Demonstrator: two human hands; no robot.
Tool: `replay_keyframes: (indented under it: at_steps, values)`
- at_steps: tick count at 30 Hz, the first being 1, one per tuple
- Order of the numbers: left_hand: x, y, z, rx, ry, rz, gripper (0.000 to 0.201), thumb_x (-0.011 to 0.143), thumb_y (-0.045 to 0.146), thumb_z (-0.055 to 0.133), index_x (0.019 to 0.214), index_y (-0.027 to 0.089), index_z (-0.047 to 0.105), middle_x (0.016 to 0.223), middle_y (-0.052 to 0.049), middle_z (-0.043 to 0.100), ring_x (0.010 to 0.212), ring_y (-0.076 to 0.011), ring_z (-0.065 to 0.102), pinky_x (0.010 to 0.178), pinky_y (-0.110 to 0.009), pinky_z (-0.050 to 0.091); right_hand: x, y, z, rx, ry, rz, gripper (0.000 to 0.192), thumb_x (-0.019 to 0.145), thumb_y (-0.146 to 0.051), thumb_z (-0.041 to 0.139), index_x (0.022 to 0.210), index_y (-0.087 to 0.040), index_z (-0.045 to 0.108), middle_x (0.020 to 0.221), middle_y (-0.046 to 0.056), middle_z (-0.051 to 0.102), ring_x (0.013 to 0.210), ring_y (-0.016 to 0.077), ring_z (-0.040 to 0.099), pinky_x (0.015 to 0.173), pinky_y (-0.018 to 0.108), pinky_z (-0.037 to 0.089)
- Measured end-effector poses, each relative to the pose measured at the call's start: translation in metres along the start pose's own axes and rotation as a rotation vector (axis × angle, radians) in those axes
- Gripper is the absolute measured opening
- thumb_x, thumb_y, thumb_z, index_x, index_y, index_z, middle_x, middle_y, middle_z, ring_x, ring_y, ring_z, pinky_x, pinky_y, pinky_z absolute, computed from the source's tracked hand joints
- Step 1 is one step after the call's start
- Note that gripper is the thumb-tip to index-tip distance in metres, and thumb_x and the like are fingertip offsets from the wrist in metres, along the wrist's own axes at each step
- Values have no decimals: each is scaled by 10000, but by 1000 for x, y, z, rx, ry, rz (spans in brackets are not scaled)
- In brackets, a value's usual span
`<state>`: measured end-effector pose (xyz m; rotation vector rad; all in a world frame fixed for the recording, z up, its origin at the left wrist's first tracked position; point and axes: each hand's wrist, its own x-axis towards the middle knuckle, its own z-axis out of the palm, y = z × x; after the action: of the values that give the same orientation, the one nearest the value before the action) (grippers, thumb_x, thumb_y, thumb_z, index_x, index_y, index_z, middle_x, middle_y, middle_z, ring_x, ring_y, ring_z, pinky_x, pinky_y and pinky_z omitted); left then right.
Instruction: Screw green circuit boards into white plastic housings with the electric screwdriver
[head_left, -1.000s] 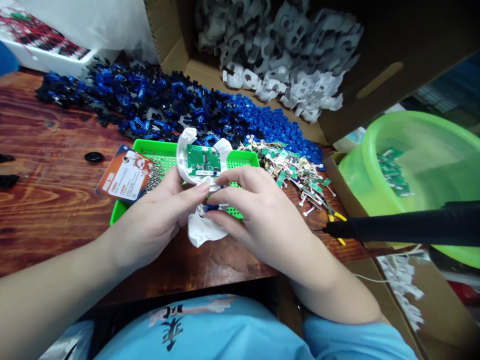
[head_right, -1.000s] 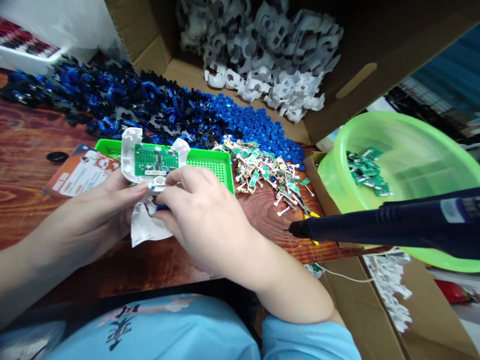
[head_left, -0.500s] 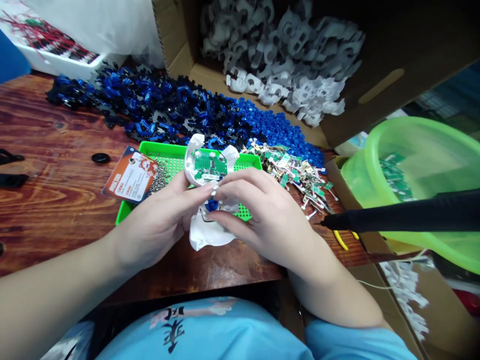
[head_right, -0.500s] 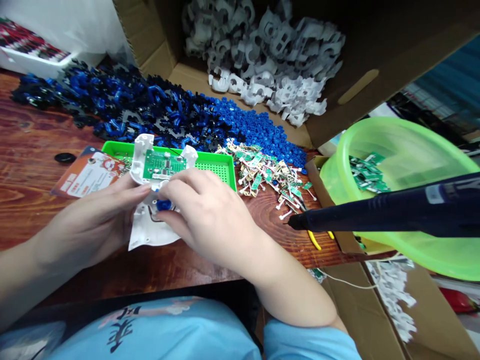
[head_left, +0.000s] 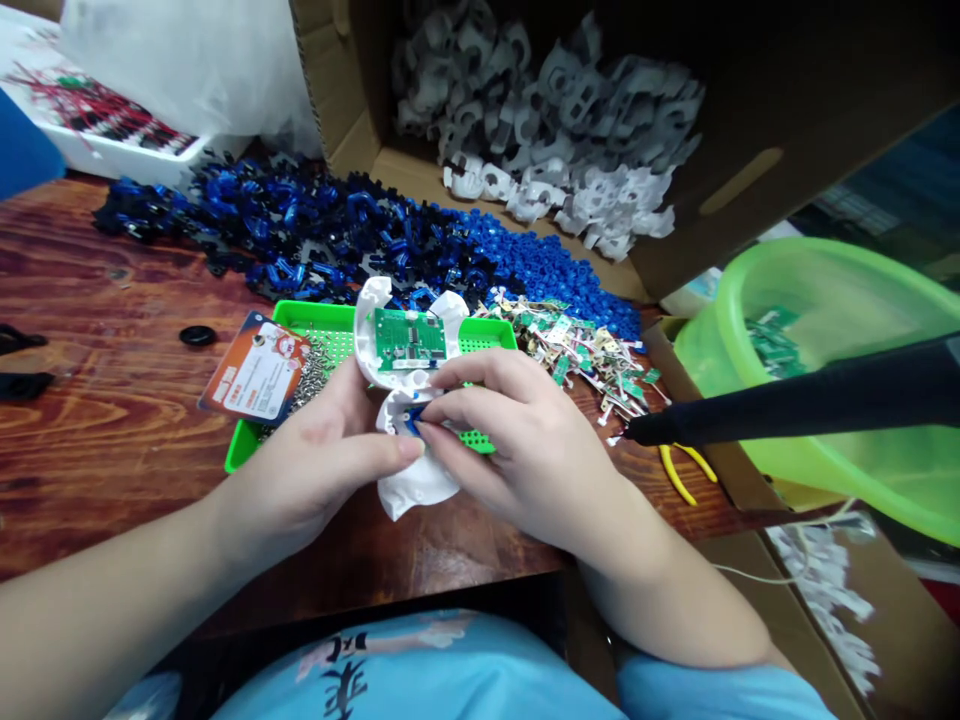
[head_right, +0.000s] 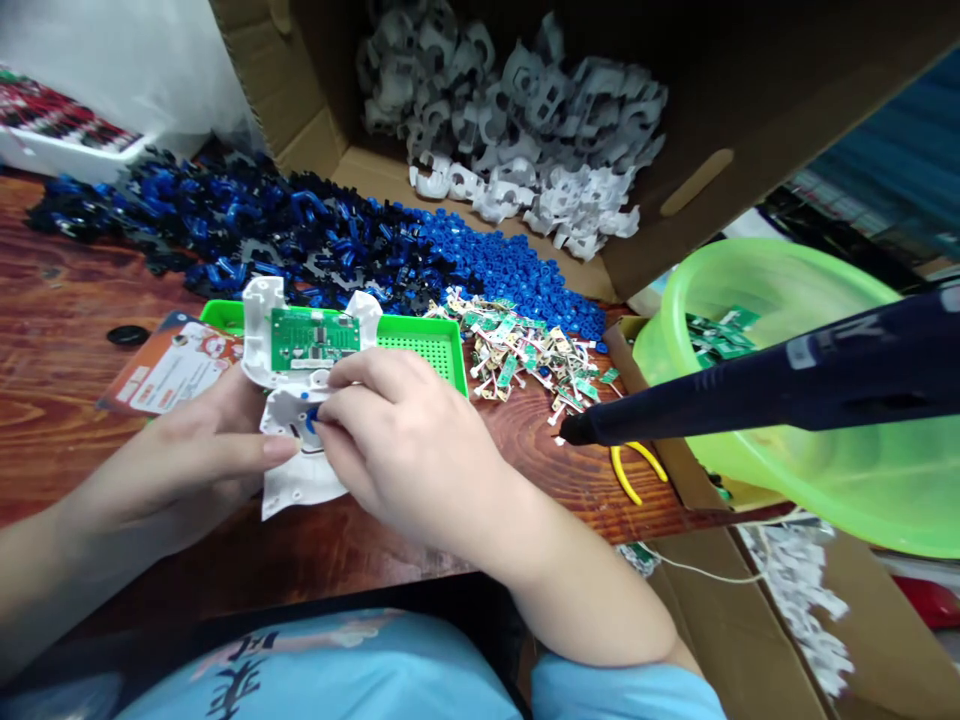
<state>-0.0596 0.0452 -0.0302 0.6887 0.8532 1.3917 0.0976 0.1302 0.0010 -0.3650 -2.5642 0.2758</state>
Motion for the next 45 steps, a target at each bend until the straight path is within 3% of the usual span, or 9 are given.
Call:
replay_keyframes:
  at_steps: [6,14,16,21,27,29,34,39,45]
  values:
    - [-3,-6,-1,101,-18,62,782,789,76,676,1427,418,380,1432,74,540,1364,-229,429,1083,-318,409,-3,-2,1,-34,34,10,140,900,-205,570,885,-135,690,1058,99,676,985,168,617,888,320,537]
    - [-4,-4,1,110,-8,51,799,720,57,738,1386,396,456,1450,46,534,1351,-263,451,1067,-332,435,-6,-3,-3,-33,11,-6,129,894,-206,583,919,-140,691,1117,98,664,1045,186,614,921,334,537]
    - [-2,-3,1,68,-1,53,818,707,78,757,1401,375,441,1442,18,547,1335,-280,471,1054,-347,445,-6,-4,-12,21,48,31,131,897,-197,578,977,-155,672,1130,93,656,1071,167,609,934,324,534]
    - [5,0,2,-9,81,-48,884,715,135,777,1461,314,340,1320,-56,652,1187,-293,609,925,-350,532,-9,-4,-42,-25,350,213,124,881,-156,592,980,-213,637,1008,54,671,981,170,629,866,348,537]
    - [1,-1,3,67,267,-98,853,624,154,842,1372,311,462,1235,-53,709,1061,-272,686,746,-251,581,-44,3,-50,-124,406,445,95,886,-203,598,976,-209,630,905,28,649,811,141,623,737,287,532]
    - [-1,-2,2,105,302,-131,811,571,166,871,1300,267,530,1197,-76,725,1011,-278,705,696,-246,590,-62,7,-39,-152,361,511,70,899,-206,569,942,-199,623,894,25,640,812,132,619,731,264,523]
    - [-8,-5,8,138,264,-222,610,566,187,877,1131,211,648,976,-52,778,728,-172,721,647,-217,578,-90,32,-3,-286,22,759,172,902,-182,518,1028,-166,633,975,76,663,887,197,644,788,325,529]
    - [-27,-7,37,163,269,-361,472,554,187,865,999,203,709,760,4,766,623,-125,671,568,-168,518,-78,56,7,-328,-32,757,228,858,-190,584,1075,-178,652,1055,120,623,1032,265,589,939,396,477]
    - [-63,-25,51,141,272,-528,488,588,188,860,1040,218,679,720,27,749,618,-125,651,580,-186,481,-72,63,10,-308,-29,714,159,881,-189,534,951,-151,672,1032,149,612,1017,301,569,900,430,474]
